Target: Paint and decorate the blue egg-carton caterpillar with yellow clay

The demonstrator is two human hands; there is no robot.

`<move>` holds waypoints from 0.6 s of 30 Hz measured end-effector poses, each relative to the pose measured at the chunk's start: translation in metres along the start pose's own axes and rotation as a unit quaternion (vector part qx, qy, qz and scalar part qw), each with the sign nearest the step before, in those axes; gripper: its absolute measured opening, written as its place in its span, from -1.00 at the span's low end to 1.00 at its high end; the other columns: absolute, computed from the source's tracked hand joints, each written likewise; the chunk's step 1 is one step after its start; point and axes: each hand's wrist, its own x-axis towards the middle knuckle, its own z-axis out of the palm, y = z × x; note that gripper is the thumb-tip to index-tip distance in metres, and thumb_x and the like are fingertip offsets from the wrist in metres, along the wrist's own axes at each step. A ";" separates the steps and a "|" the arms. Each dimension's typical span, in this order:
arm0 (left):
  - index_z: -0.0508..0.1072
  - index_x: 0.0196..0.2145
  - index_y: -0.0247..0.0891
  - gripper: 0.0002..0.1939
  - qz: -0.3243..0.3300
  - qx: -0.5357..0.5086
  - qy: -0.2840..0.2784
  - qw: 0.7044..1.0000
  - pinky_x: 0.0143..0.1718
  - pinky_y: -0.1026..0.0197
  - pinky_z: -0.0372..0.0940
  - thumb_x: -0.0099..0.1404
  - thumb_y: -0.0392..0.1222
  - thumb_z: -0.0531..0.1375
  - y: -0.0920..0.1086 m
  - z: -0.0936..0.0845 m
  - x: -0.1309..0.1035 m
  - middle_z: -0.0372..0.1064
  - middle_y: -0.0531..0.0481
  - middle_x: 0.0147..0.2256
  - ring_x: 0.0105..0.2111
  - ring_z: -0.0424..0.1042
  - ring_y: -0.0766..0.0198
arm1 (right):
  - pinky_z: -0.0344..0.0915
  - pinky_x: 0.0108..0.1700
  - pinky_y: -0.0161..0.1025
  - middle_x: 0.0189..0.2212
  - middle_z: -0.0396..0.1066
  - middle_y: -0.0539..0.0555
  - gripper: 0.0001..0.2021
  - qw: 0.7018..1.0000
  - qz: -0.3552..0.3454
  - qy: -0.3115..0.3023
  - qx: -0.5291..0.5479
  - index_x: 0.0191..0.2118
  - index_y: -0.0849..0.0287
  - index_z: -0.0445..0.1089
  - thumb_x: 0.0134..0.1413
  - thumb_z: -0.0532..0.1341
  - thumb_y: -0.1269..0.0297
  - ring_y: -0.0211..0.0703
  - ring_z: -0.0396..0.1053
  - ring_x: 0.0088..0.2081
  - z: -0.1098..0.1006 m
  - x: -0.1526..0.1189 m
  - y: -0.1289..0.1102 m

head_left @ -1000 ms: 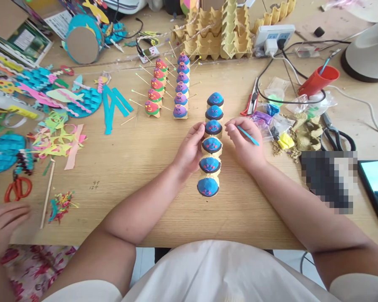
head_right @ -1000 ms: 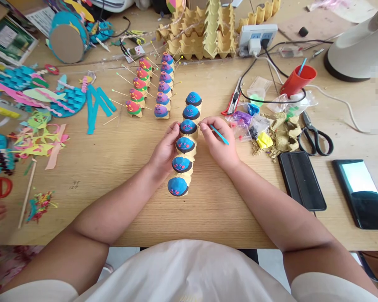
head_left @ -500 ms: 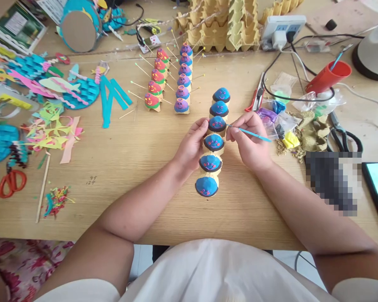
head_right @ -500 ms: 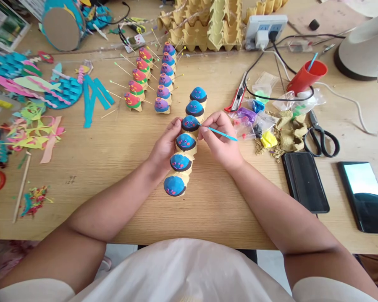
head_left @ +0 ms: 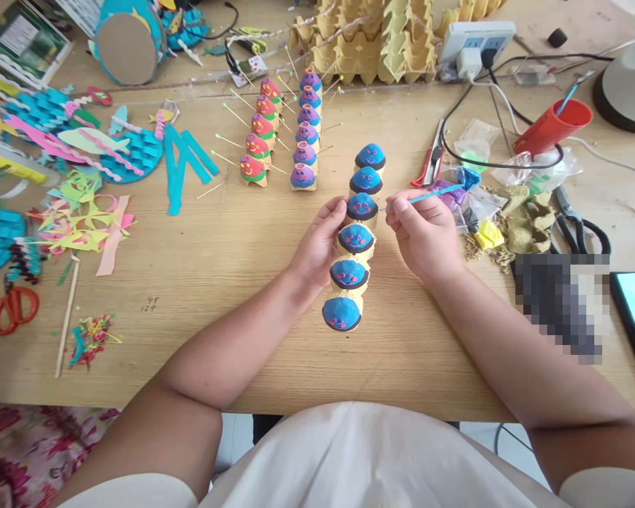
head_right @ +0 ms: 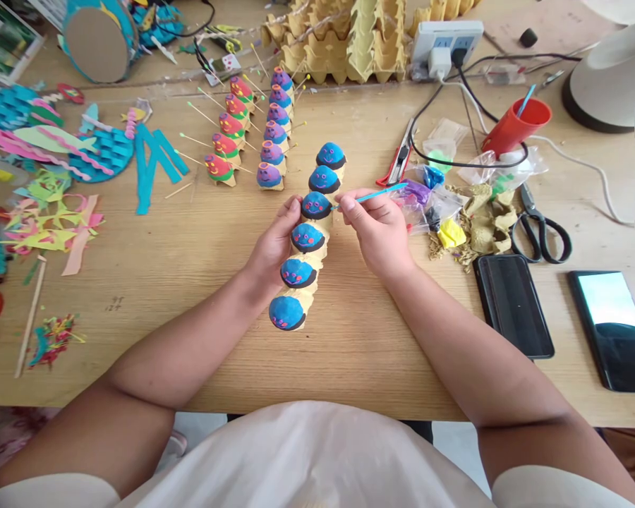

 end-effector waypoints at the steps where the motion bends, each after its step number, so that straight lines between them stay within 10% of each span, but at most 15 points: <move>1: 0.62 -0.14 0.01 -0.71 0.003 0.000 0.001 1.000 -0.11 0.16 0.49 0.31 0.11 0.52 0.000 0.000 0.000 0.66 0.09 -0.24 -0.19 0.65 0.19 | 0.46 -0.28 -0.20 -0.38 0.50 -0.06 -0.49 1.000 0.004 -0.009 0.002 -0.26 0.00 0.53 0.04 0.50 -0.35 -0.27 0.39 -0.39 0.000 -0.001 0.000; 18: 0.60 -0.18 -0.02 -0.70 0.039 0.016 0.006 0.999 0.04 0.06 0.54 0.32 0.14 0.51 -0.007 0.001 0.004 0.69 0.06 -0.13 0.12 0.66 0.02 | 0.50 -0.16 -0.10 -0.35 0.47 -0.03 -0.44 0.997 -0.047 -0.039 -0.053 -0.36 0.01 0.34 0.03 0.53 -0.32 -0.15 0.47 -0.26 0.006 -0.006 -0.011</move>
